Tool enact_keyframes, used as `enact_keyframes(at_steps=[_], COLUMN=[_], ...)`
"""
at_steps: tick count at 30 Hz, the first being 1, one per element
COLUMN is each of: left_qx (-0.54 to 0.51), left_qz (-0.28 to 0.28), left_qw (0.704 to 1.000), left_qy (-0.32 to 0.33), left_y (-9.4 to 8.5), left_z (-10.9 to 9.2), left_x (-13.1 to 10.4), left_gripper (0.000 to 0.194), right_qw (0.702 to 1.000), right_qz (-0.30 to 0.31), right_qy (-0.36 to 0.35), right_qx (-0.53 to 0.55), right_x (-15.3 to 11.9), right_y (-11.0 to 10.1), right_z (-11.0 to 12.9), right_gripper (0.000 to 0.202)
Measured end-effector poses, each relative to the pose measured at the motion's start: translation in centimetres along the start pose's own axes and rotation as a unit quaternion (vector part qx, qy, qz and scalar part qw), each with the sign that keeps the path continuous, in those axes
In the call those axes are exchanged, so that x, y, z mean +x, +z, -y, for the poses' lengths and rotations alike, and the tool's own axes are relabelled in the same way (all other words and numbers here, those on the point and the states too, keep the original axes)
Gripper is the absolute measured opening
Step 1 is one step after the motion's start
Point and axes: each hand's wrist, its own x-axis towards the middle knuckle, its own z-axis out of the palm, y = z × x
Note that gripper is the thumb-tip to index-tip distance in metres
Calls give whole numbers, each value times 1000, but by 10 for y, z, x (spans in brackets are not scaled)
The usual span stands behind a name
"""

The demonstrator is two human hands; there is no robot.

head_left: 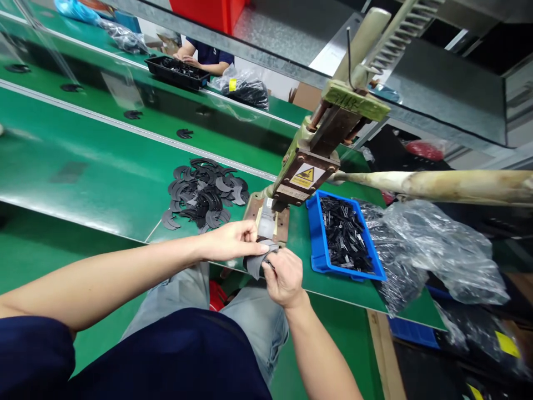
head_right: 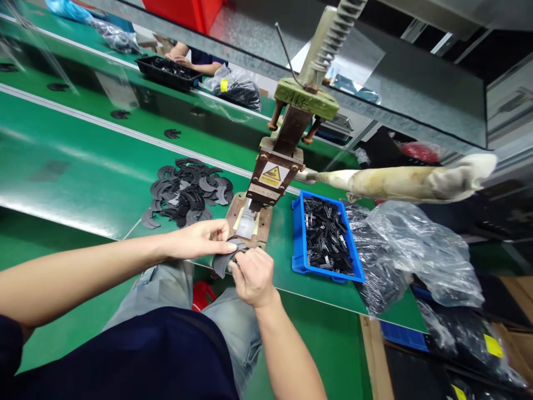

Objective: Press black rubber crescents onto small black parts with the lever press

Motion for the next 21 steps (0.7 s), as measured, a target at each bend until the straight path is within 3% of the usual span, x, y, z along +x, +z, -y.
enact_keyframes(at_steps=[2,6,8,11,13,16,19,21], left_qx=[-45,-102,-84,-54,-45,-15,100,218], left_qz=[2,86,73,3,-47,-132,-230,-281], left_qw=[999,990,993,998,997,991,968,935], left_qy=[-6,-51,-41,-29,-31,-19,-3,-5], left_y=[0,2,-1,-17,-38,-83,-137,-173], left_z=[0,6,10,15,20,28,31,27], left_x=[-2,-2,0,10,21,43,71,93], left_gripper=[48,52,51,49,50,49,42,36], right_qw=[1000,999,998,992,983,963,947,942], right_qz=[1,24,35,17,-15,-61,-80,-82], right_qy=[9,34,59,126,183,259,308,323], right_qx=[3,11,14,3,-15,-37,-43,-42], right_x=[-2,-7,-11,-23,-33,-47,-57,-60], right_y=[-2,-3,-4,-5,-3,1,5,7], right_z=[-4,-11,-17,-35,-54,-82,-98,-101], right_gripper=[18,19,17,18,18,22,27,29])
